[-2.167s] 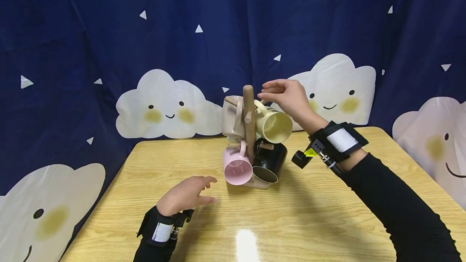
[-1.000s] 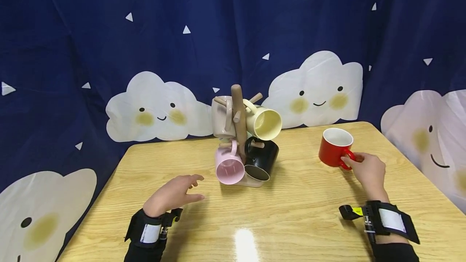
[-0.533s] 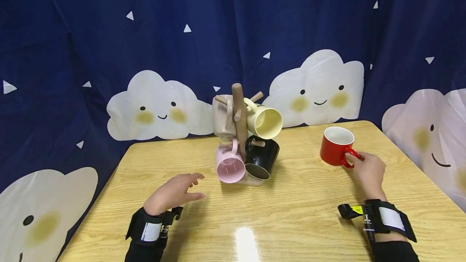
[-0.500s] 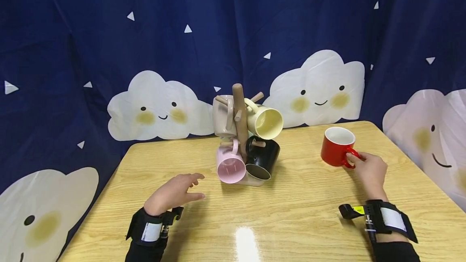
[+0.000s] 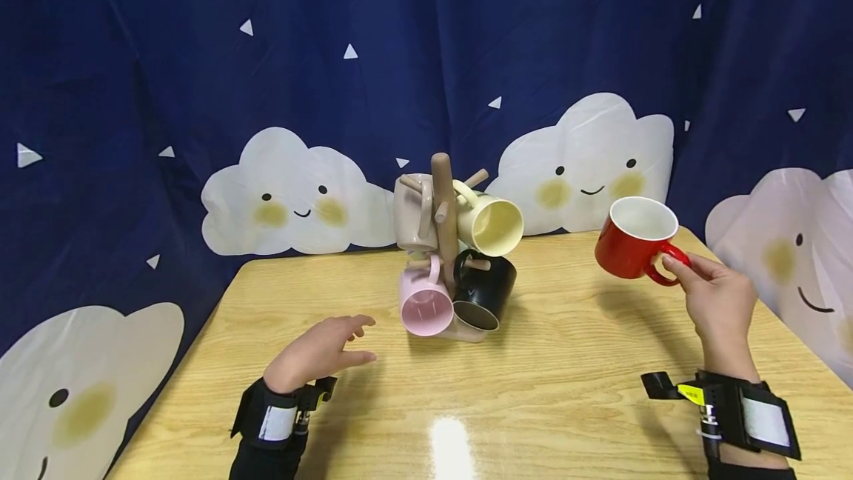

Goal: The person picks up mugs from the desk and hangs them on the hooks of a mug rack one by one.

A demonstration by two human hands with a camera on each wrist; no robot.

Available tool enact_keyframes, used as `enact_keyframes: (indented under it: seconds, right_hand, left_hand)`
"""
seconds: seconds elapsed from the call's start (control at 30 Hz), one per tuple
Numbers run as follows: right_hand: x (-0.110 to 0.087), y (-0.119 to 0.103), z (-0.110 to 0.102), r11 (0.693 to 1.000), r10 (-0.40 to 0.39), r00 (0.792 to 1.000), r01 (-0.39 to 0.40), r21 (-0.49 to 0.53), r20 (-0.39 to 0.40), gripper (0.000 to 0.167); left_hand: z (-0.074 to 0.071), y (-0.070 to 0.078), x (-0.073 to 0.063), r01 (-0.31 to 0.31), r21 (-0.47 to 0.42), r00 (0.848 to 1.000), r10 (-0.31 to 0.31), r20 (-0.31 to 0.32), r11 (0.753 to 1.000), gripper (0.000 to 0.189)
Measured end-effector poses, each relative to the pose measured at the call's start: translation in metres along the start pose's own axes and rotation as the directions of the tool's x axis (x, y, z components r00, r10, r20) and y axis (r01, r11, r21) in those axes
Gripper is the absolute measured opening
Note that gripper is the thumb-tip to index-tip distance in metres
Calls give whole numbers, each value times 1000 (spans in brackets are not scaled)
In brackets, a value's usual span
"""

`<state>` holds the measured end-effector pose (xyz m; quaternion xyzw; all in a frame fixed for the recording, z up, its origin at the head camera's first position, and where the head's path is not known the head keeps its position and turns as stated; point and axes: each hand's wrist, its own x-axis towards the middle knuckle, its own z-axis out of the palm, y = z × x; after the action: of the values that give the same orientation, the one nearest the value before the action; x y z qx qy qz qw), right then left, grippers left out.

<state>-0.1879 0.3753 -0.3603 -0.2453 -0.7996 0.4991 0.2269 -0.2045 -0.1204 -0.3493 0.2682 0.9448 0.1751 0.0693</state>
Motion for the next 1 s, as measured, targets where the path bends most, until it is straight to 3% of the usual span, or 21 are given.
enact_keyframes:
  seconds: [0.13, 0.27, 0.33, 0.43, 0.53, 0.57, 0.67, 0.73, 0.83, 1.0]
  right_hand:
    - [-10, -15, -6, 991, -11, 1000, 8, 135, 22, 7]
    - [-24, -26, -9, 984, -88, 993, 76, 162, 73, 12]
    - [-31, -30, -11, 971, -157, 980, 130, 202, 121, 13]
    - [-41, -37, -10, 934, -263, 941, 193, 300, 215, 19]
    - [-53, -43, -4, 884, -372, 877, 235, 404, 304, 23]
    - [-57, -45, 0, 881, -388, 858, 237, 410, 337, 24]
    - [-72, -53, 12, 893, -409, 817, 266, 363, 408, 22]
    - [-84, -60, 22, 915, -395, 803, 301, 269, 447, 19]
    - [-104, -70, 40, 926, -375, 793, 340, 160, 480, 22]
    - [-134, -78, 72, 906, -418, 784, 397, 147, 460, 26]
  left_hand:
    - [-1, 1, 0, -4, 1, 1000, 4, 2, 1000, 49]
    - [-1, 1, 0, -12, 3, 1000, 12, 3, 1000, 49]
    - [-2, 1, 1, -27, 1, 1000, 27, -2, 1000, 49]
    - [-2, 2, 1, -61, -1, 998, 61, -14, 998, 49]
    - [-4, 4, 1, -83, 1, 996, 83, -19, 997, 48]
    - [-4, 4, 0, -86, 5, 996, 86, -18, 996, 48]
    - [-6, 7, -1, -88, 13, 996, 88, -7, 996, 48]
    - [-7, 9, -2, -92, 13, 996, 92, -1, 996, 48]
    - [-7, 11, -2, -102, 8, 995, 102, 4, 995, 48]
    - [-6, 12, -1, -131, -7, 991, 131, -31, 991, 47]
